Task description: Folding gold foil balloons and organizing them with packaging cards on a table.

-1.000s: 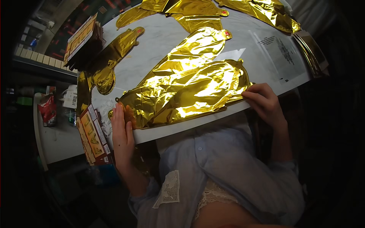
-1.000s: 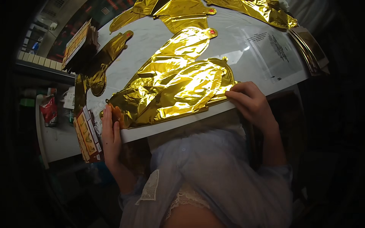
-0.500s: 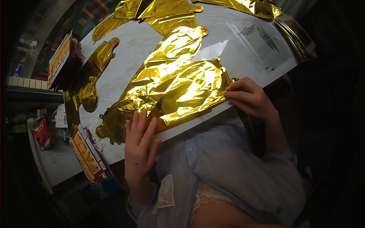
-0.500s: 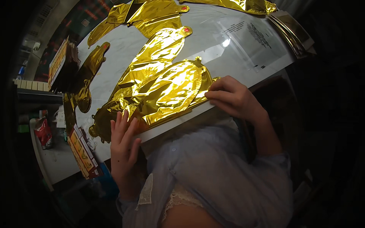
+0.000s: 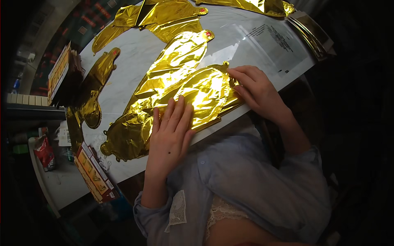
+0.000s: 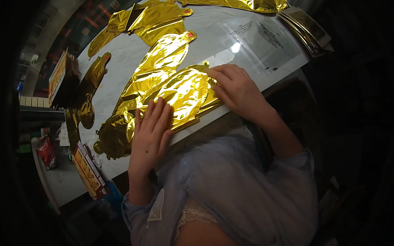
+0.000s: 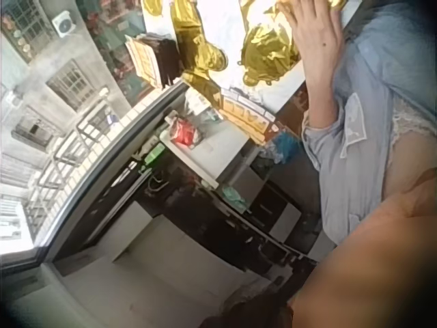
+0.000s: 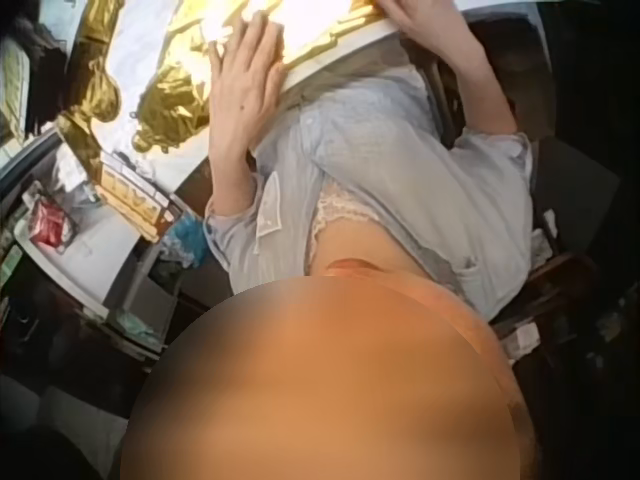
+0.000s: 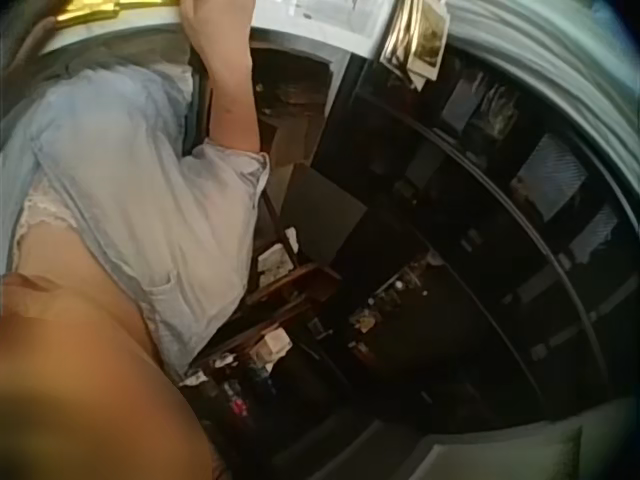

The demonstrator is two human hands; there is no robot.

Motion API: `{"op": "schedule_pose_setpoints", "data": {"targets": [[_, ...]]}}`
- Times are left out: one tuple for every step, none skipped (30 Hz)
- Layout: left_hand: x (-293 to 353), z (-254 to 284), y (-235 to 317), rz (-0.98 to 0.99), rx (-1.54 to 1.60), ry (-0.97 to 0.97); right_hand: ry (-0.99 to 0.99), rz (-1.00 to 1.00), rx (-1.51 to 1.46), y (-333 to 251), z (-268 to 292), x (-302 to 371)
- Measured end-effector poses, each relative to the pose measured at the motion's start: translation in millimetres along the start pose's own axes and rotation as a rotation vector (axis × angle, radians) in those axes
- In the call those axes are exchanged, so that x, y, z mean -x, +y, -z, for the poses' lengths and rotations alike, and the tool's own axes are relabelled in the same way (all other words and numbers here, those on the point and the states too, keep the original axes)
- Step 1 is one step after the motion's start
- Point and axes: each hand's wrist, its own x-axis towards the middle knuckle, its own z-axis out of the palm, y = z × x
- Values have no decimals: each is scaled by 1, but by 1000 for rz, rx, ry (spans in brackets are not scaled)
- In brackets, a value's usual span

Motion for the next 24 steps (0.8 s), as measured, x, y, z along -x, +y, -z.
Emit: {"op": "schedule_pose_setpoints", "data": {"targets": [[0,-1,0,9,-34,16,-18,-2,-12,-2,-1,2],[1,0,-1,9,-32,14,-19,-4,-12,-4,-1,3],[2,1,-1,30,-43,23,-24,-8,-28,-8,0,4],[3,1,-2,51,-53,30,-29,-13,-44,-10,1,5],[4,1,-3,52,-56,28,-29,-16,-44,-12,1,6],[4,1,-3,50,-55,26,-23,-22,-49,-13,1,7],[4,2,-3,50,-54,-4,-17,-28,-52,-13,1,7],[4,2,-2,50,-53,-32,-15,-30,-52,-12,1,7],[3,1,-2,47,-53,-33,-7,-21,-61,-11,1,5],[3,0,-2,45,-55,-36,1,-13,-69,-10,0,4],[3,-1,-2,42,-56,-40,1,-15,-68,-9,0,3],[2,-1,-2,40,-55,-40,-1,-22,-78,-8,0,3],[2,-1,-2,43,-55,-41,-4,-29,-88,-8,-1,2],[2,-1,-2,48,-53,-42,-4,-31,-86,-8,0,2],[3,-2,-2,46,-51,-42,-10,-36,-86,-7,0,1],[3,-4,-3,35,-59,-30,-15,-41,-87,-7,0,0],[3,-4,-3,26,-69,-17,-16,-40,-88,-8,0,-1],[4,-5,-4,27,-69,-17,1,-37,-82,-9,0,-3],[5,-6,-4,28,-59,-12,18,-33,-77,-10,-1,-4],[4,-7,-4,25,-46,-8,18,-35,-75,-11,-3,-5],[5,-9,-5,23,-44,-8,13,13,-62,-12,-5,-6],[5,-10,-6,20,-41,-2,9,61,-51,-13,-8,-7],[5,-11,-7,18,-40,5,9,62,-51,-15,-10,-9],[5,-11,-7,18,-41,4,0,99,-23,-20,-13,-9]]}}
